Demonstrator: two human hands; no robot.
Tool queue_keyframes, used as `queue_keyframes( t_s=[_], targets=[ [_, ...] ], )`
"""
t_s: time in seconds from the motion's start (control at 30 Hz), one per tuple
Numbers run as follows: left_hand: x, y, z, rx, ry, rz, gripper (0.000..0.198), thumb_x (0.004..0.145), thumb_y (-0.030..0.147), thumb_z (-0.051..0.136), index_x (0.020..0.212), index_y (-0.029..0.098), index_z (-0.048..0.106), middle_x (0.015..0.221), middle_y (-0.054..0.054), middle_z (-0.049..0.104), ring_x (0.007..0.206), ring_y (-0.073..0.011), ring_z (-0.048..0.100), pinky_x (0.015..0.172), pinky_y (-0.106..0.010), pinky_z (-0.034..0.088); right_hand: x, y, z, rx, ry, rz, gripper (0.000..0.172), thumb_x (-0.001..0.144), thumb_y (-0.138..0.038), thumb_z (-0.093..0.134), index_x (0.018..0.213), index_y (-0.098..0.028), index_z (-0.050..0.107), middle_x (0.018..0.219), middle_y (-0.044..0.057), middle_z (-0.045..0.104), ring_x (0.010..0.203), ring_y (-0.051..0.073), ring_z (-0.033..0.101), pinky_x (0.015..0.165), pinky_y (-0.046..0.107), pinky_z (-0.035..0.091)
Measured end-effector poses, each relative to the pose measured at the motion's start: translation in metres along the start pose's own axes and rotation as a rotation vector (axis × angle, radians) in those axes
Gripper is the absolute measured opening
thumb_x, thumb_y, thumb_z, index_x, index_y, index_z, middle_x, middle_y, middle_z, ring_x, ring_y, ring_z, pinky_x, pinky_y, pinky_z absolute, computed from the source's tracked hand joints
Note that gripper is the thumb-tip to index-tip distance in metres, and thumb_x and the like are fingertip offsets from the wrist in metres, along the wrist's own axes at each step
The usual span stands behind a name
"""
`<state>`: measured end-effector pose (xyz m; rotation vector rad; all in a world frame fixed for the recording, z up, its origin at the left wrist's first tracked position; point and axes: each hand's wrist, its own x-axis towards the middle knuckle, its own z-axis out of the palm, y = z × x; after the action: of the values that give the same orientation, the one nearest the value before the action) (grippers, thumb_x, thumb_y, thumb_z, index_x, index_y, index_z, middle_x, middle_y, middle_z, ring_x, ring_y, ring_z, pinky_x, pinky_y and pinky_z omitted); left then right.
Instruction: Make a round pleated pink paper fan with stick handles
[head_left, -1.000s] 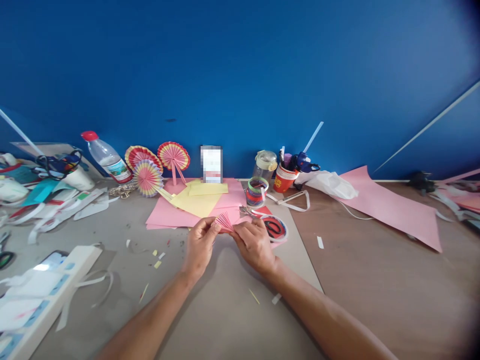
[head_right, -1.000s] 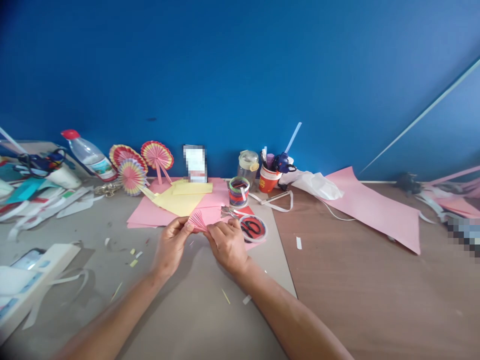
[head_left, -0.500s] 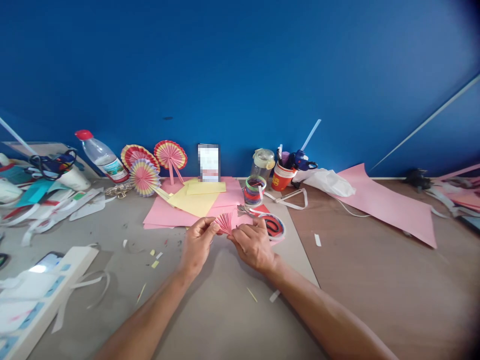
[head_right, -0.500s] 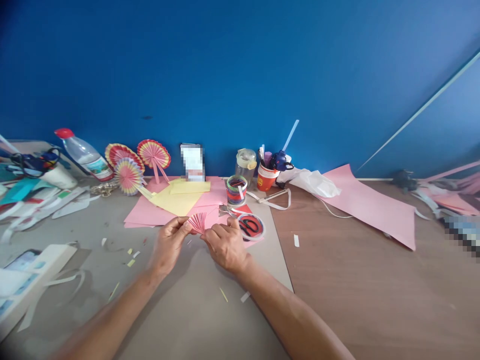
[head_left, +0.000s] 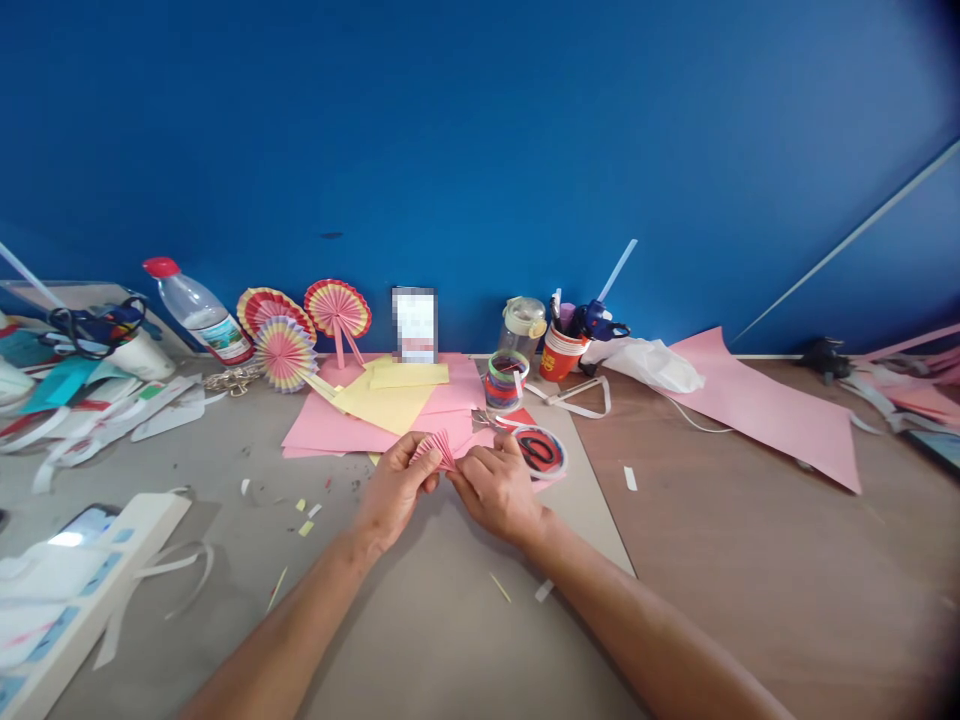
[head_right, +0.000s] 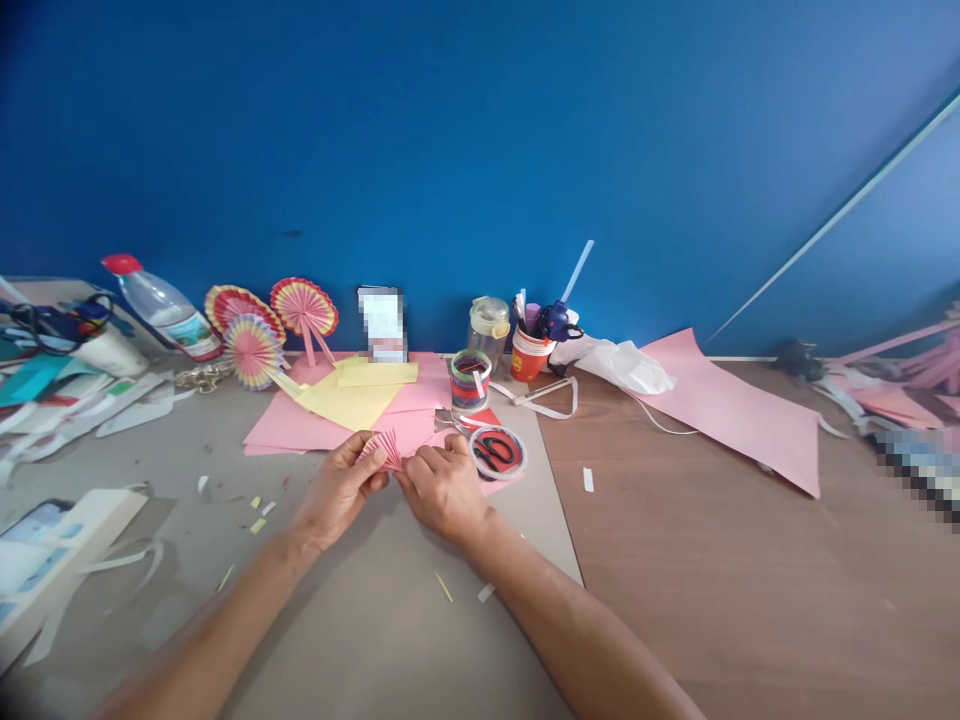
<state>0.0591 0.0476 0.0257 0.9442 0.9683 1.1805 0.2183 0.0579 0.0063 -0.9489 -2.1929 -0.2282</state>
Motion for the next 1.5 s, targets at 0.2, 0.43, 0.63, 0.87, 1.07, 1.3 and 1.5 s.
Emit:
queue_keyframes(
  t_s=[0.2, 0.43, 0.63, 0.87, 1.07, 1.3, 1.5],
  targets=[
    [0.001, 0.000, -0.001, 0.003, 0.028, 0.032, 0.020, 0.077, 0.034, 0.068, 0.083, 0.017, 0.057, 0.066, 0.005, 0.050, 0.054, -0.0050, 0.043, 0.055, -0.020, 0.034, -0.001, 0.004, -0.007, 0.175, -0.014, 0.126, 0.033, 0.085, -0.045, 0.055, 0.095, -0.014, 0.061, 0.084, 0.009, 0.069, 0.074, 0.020, 0.059, 0.079, 0.037, 0.032],
    [0.002, -0.002, -0.003, -0.015, 0.031, 0.056, 0.019, 0.077, 0.033, 0.067, 0.081, 0.017, 0.057, 0.070, 0.004, 0.054, 0.056, -0.0053, 0.043, 0.055, -0.020, 0.034, 0.005, 0.006, -0.012, 0.842, -0.197, 0.558, 0.022, 0.084, -0.029, 0.046, 0.088, -0.016, 0.064, 0.079, 0.005, 0.066, 0.067, 0.015, 0.058, 0.065, 0.029, 0.042],
    [0.003, -0.003, -0.003, -0.005, 0.036, 0.041, 0.021, 0.076, 0.033, 0.068, 0.083, 0.017, 0.057, 0.069, 0.004, 0.053, 0.055, -0.0055, 0.043, 0.055, -0.020, 0.035, 0.010, 0.005, -0.013, 1.140, -0.296, 0.759, 0.021, 0.080, -0.035, 0.053, 0.078, -0.016, 0.062, 0.070, 0.002, 0.061, 0.056, 0.011, 0.054, 0.056, 0.024, 0.043],
    [0.001, -0.001, -0.001, 0.001, 0.028, 0.040, 0.020, 0.076, 0.033, 0.068, 0.079, 0.017, 0.056, 0.067, 0.004, 0.053, 0.056, -0.0062, 0.044, 0.056, -0.020, 0.035, 0.010, 0.006, -0.013, 1.231, -0.298, 0.830, 0.027, 0.080, -0.041, 0.056, 0.081, -0.016, 0.063, 0.072, 0.002, 0.063, 0.055, 0.010, 0.054, 0.055, 0.024, 0.042],
    [0.001, -0.002, -0.002, 0.047, 0.035, 0.043, 0.021, 0.076, 0.035, 0.067, 0.081, 0.018, 0.057, 0.067, 0.004, 0.053, 0.055, -0.0070, 0.044, 0.056, -0.021, 0.035, 0.013, 0.004, -0.015, 1.216, -0.292, 0.817, 0.027, 0.078, -0.042, 0.060, 0.087, -0.017, 0.064, 0.072, 0.000, 0.062, 0.061, 0.012, 0.056, 0.060, 0.026, 0.045],
    [0.001, -0.008, -0.005, 0.181, 0.028, 0.064, 0.022, 0.078, 0.036, 0.064, 0.085, 0.016, 0.058, 0.064, 0.003, 0.052, 0.055, -0.0073, 0.043, 0.055, -0.021, 0.034, 0.012, 0.000, -0.012, 1.165, -0.415, 0.806, 0.021, 0.076, -0.036, 0.062, 0.070, -0.017, 0.060, 0.059, -0.003, 0.057, 0.053, 0.010, 0.052, 0.052, 0.022, 0.040],
    [0.002, -0.009, -0.005, 0.237, -0.008, 0.055, 0.023, 0.080, 0.037, 0.063, 0.087, 0.016, 0.058, 0.066, 0.003, 0.054, 0.056, -0.0080, 0.044, 0.055, -0.022, 0.034, 0.010, 0.001, -0.007, 1.146, -0.421, 0.834, 0.017, 0.076, -0.029, 0.059, 0.064, -0.016, 0.059, 0.058, -0.003, 0.056, 0.048, 0.009, 0.049, 0.048, 0.021, 0.036]
  ],
)
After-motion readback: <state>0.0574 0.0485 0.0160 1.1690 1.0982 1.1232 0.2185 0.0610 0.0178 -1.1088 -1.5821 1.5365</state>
